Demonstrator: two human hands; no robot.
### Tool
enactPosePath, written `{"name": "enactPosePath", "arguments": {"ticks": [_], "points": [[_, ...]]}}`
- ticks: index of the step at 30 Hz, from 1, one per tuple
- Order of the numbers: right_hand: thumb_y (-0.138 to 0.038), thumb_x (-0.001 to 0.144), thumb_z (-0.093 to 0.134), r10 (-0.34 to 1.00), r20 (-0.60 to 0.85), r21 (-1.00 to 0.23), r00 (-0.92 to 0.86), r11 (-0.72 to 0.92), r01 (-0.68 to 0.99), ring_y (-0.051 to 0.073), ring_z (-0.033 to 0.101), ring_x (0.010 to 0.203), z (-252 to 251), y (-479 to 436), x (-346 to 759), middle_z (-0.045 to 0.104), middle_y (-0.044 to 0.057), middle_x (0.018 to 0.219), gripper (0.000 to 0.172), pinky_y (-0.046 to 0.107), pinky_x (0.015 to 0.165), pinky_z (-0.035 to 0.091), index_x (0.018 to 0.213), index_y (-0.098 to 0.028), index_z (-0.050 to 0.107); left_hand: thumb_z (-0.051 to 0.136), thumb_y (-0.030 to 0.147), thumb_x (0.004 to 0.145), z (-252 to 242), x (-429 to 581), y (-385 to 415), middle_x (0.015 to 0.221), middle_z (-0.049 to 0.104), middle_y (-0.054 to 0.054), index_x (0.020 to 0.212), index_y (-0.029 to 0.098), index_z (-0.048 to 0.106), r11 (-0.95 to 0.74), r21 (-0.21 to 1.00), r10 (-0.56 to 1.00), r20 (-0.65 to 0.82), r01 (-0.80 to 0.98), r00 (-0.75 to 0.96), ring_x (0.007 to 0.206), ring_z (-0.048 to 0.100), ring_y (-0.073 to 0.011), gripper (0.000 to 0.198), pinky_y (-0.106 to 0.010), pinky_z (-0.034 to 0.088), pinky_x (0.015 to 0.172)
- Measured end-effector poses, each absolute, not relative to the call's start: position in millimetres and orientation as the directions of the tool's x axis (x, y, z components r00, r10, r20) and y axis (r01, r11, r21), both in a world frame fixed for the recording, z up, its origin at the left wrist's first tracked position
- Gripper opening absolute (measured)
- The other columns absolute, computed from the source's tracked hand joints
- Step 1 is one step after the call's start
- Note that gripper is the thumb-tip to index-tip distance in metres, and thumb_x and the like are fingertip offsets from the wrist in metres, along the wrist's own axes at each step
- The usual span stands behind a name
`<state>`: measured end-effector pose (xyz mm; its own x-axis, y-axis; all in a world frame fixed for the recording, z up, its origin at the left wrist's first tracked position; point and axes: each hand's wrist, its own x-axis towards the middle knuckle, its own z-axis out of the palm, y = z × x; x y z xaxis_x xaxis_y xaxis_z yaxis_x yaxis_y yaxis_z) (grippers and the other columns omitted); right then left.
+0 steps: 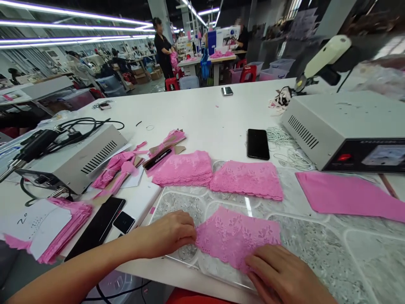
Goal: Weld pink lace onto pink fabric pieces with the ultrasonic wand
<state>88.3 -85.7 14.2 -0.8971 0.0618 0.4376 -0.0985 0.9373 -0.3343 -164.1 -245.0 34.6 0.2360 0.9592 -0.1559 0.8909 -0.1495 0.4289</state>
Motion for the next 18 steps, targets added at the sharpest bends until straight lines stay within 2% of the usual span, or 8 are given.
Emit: {"name": "enactPosePath", "arguments": {"ticks": [4,7,13,18], "points": [[-0.01,0.092,0.043,0.085,0.328,-0.465,-0.941,0.881,-0.083,0.012,0.066,0.064,18,-102,55,0.07,0.001,0.077,0.026,0.021,0.059,0.052,0.086,-0.023,0.064,0.051,0.013,0.097,41,-166,-241,0.076,0.064,-0.001,0.075,0.017,0.064,-0.109,0.469,0.962,-0.173,0.877,0.212,0.076,0.061,-0.0145,0.026,-0.023,0.045,0.075],[-0.006,0.088,0.047,0.054,0.26,-0.505,-0.964,0.859,-0.088,0.014,0.064,0.062,10,-116,31,0.067,0.001,0.074,0.022,0.025,0.057,0.048,0.084,-0.021,0.063,0.049,0.013,0.096,42,-167,-240,0.075,0.063,-0.001,0.073,0.017,0.063,-0.06,0.488,0.968,-0.184,0.871,0.169,0.074,0.059,-0.0138,0.027,-0.022,0.044,0.072],[-0.013,0.085,0.053,0.083,0.315,-0.457,-0.946,0.887,-0.074,0.019,0.063,0.061,-8,-131,8,0.066,0.003,0.071,0.009,0.028,0.054,0.041,0.083,-0.019,0.059,0.054,0.014,0.092,35,-169,-237,0.074,0.063,0.0,0.074,0.018,0.065,-0.013,0.533,0.979,-0.167,0.846,0.12,0.072,0.059,-0.0142,0.021,-0.022,0.044,0.069],[-0.013,0.088,0.045,0.169,0.275,-0.549,-0.947,0.836,-0.011,0.015,0.057,0.051,-5,-127,-1,0.062,0.001,0.061,0.022,0.027,0.048,0.038,0.07,-0.021,0.055,0.056,0.016,0.093,32,-164,-240,0.077,0.065,0.0,0.081,0.017,0.065,0.012,0.556,0.996,-0.077,0.831,0.037,0.073,0.06,-0.0139,0.015,-0.022,0.045,0.068]]}}
